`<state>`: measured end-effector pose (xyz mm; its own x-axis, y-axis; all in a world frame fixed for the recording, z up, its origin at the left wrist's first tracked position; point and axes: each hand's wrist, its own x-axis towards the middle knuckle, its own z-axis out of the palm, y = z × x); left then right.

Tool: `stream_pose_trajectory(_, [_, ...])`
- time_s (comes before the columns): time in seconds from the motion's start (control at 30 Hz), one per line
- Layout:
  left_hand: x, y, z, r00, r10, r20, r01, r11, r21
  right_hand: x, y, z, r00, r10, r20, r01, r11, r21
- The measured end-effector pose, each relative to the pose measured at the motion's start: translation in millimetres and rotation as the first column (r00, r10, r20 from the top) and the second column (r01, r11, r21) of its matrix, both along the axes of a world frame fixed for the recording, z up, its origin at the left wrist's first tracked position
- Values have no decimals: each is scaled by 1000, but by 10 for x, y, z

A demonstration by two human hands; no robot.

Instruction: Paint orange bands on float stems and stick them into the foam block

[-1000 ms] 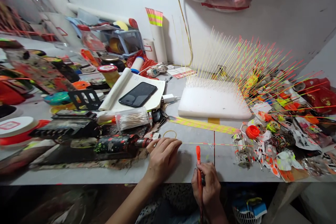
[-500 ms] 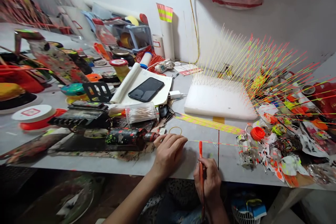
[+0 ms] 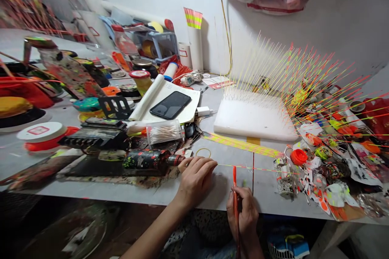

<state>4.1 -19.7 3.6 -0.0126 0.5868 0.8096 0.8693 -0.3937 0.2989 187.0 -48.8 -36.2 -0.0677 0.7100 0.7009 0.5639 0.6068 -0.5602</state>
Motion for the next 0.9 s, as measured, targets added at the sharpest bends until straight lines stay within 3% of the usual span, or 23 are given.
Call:
stream_pose_trajectory(0.27, [4, 4, 5, 1000, 2, -9, -2, 1000, 10, -19, 8, 1, 998, 60, -23, -59, 998, 27])
stream_pose_trajectory(0.9, [-12, 8, 9, 1000, -14, -23, 14, 1000, 12, -17, 25, 19, 1000, -6, -24, 6, 1000, -1])
